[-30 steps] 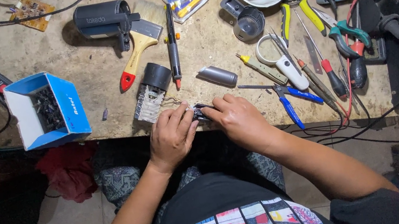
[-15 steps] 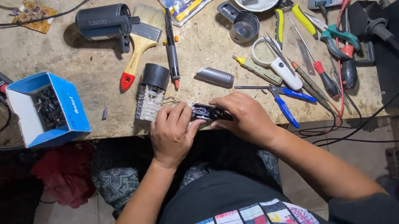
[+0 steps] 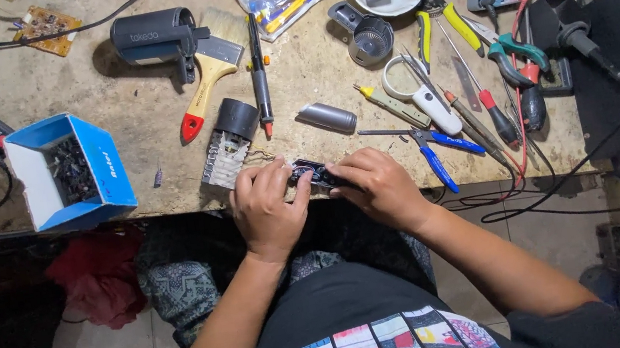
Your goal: Disassembling and inspecting the internal motor and wiring of a hair dryer on a repair bench.
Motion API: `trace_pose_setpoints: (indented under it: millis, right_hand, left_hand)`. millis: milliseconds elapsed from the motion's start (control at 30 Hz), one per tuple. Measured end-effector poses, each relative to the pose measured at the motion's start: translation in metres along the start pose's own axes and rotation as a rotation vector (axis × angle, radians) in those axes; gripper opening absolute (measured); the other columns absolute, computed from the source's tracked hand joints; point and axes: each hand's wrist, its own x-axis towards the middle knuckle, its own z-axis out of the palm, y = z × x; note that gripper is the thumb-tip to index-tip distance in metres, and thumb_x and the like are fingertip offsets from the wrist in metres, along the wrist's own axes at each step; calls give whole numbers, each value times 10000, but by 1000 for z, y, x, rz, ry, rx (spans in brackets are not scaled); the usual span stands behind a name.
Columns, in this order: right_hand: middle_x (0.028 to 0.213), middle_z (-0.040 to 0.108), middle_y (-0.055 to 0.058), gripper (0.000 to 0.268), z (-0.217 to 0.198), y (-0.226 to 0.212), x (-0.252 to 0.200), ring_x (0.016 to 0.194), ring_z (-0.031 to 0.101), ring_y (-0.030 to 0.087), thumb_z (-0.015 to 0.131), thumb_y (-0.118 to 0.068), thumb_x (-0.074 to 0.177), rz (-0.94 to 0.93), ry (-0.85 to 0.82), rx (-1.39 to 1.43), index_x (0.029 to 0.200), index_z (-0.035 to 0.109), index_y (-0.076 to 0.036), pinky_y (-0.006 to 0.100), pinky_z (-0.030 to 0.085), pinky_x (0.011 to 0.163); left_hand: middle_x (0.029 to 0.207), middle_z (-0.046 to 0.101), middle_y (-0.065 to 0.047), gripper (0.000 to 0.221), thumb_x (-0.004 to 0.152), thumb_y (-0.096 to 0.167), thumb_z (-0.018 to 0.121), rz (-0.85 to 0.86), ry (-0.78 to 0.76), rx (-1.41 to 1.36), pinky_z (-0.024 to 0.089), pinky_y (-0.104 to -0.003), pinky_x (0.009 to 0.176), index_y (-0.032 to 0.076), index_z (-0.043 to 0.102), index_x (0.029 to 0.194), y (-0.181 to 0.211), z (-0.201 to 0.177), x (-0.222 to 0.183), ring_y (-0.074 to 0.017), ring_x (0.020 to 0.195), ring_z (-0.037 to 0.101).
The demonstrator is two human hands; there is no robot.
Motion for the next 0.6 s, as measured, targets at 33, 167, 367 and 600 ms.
trace_pose_setpoints:
  millis: [33, 167, 367, 600]
  right_hand:
    - [1035, 728, 36, 293, -3, -2, 1, 1015, 687, 247, 818, -240, 868, 3, 1, -2, 1123, 741, -118, 376, 556, 852]
    - [1017, 731, 80, 320, -19, -5, 12, 995, 693, 298, 821, -291, 868, 15, -23, 71, 1114, 751, -98, 434, 553, 857]
    - [1126, 686, 62, 344, -6, 52, 38, 1107, 645, 294, 742, -369, 935, 95, 51, -176, 1214, 705, -170, 471, 481, 983]
    - [1021, 754, 3, 336, 13, 68, 53, 1031, 700, 243, 809, -338, 853, 241, -60, -180, 1150, 705, -220, 608, 338, 1140]
  left_hand:
    - [1027, 749, 49, 305, 871, 498, 771, 2, -1, -3, 489, -366, 718, 205, 693, 913, 2, -2, 1, -207, 928, 638]
    - [1046, 748, 40, 291, 879, 493, 741, -7, -22, 70, 502, -385, 724, 208, 704, 922, 6, -2, 0, -220, 946, 645]
    - [1105, 737, 42, 264, 915, 454, 622, 73, -61, 138, 521, -379, 751, 229, 704, 1023, -4, 3, -6, -218, 957, 649]
    - [1154, 726, 4, 295, 870, 330, 567, 75, -109, 121, 501, -381, 792, 205, 698, 1103, -2, -5, -8, -240, 1002, 634]
